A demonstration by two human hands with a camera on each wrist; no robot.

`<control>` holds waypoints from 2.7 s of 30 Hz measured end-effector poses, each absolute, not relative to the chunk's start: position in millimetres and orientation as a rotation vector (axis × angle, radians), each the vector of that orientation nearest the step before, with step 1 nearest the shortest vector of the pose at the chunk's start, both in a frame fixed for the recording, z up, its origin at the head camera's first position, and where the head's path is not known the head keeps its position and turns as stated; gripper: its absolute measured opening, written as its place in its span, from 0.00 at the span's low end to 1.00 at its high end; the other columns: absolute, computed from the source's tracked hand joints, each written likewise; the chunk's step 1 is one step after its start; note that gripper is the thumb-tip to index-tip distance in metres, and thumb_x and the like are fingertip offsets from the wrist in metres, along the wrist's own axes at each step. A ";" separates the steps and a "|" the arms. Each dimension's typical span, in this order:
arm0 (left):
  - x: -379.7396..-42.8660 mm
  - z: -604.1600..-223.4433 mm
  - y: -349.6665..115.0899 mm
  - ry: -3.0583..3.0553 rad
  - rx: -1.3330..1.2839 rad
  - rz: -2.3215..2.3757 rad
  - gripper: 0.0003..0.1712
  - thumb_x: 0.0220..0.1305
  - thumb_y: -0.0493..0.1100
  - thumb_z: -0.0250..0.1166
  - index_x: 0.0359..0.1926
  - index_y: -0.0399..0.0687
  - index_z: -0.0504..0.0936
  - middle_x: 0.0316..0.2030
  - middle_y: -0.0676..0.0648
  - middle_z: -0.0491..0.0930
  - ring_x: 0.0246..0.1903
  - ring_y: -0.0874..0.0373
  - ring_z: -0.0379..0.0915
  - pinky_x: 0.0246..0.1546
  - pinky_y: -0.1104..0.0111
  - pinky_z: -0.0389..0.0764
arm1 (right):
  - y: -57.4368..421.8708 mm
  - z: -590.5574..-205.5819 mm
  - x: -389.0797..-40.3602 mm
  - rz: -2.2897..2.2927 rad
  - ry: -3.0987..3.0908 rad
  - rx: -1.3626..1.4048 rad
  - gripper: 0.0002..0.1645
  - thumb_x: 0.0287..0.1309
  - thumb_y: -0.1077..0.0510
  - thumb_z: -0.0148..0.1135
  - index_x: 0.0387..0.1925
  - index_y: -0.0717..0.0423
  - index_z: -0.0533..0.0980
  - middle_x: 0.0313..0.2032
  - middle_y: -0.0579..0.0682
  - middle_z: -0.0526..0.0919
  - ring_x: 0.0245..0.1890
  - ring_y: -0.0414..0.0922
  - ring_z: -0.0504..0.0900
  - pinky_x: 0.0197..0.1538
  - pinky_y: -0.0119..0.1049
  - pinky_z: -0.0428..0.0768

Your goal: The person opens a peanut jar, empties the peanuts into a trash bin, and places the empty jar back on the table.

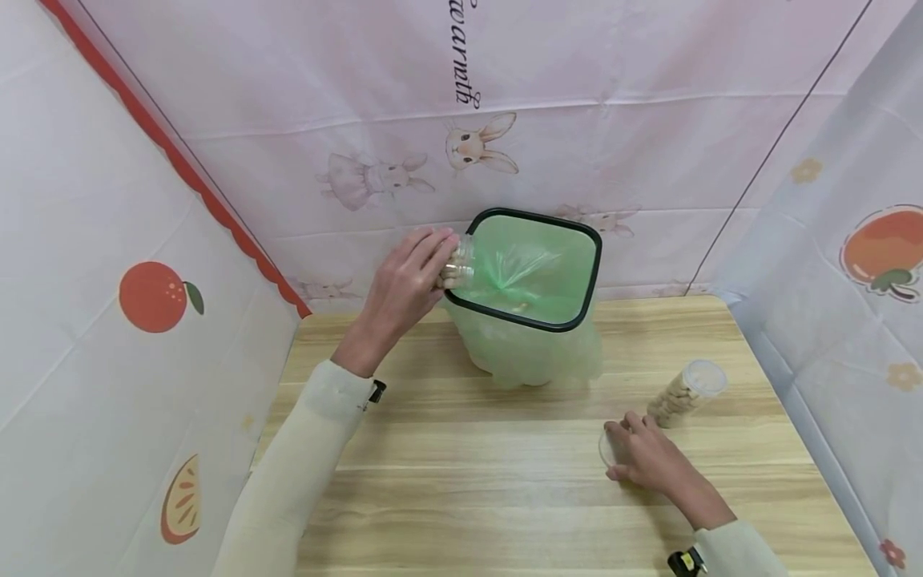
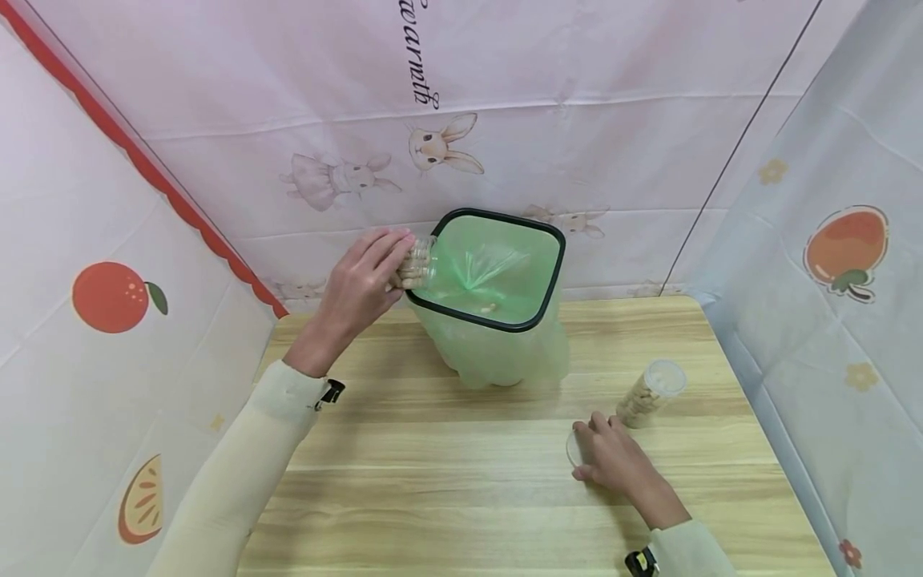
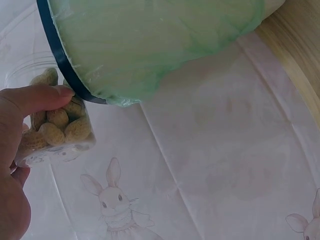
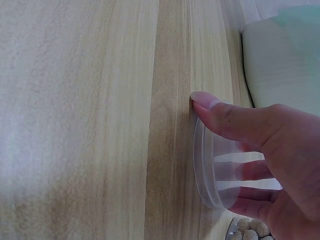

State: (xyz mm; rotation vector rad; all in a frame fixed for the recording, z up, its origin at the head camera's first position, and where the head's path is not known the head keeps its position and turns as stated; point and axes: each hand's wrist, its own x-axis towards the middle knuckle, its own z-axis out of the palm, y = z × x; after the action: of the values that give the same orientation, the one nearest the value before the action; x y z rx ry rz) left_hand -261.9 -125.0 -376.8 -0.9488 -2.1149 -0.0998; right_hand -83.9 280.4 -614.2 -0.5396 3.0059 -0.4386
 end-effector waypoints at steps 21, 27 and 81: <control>-262.9 -377.0 -122.8 -2.041 -0.966 -0.014 0.27 0.63 0.32 0.70 0.64 0.40 0.81 0.61 0.42 0.84 0.61 0.46 0.78 0.71 0.63 0.75 | 281.1 -612.2 -83.7 -0.450 2.987 -0.500 0.47 0.38 0.43 0.86 0.60 0.59 0.81 0.47 0.58 0.79 0.44 0.54 0.76 0.41 0.49 0.85; -262.3 -376.1 -123.8 -2.044 -0.965 -0.056 0.31 0.58 0.31 0.73 0.64 0.39 0.81 0.61 0.42 0.84 0.60 0.46 0.78 0.70 0.63 0.76 | 280.9 -611.1 -83.8 -0.446 2.984 -0.496 0.47 0.38 0.43 0.86 0.60 0.59 0.81 0.47 0.58 0.79 0.44 0.54 0.76 0.41 0.49 0.85; -264.1 -379.5 -128.7 -1.948 -1.028 0.053 0.23 0.70 0.33 0.65 0.65 0.40 0.80 0.62 0.41 0.83 0.62 0.44 0.78 0.73 0.58 0.74 | 280.0 -609.6 -83.2 -0.434 2.975 -0.495 0.47 0.38 0.43 0.86 0.61 0.59 0.80 0.48 0.58 0.79 0.45 0.55 0.77 0.41 0.48 0.85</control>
State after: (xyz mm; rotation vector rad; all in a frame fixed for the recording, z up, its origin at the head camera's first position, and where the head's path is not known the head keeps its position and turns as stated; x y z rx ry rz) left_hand -264.1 -128.7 -379.5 -1.0281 -1.9482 0.0532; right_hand -83.2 280.0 -609.6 -0.4951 2.9752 -0.4336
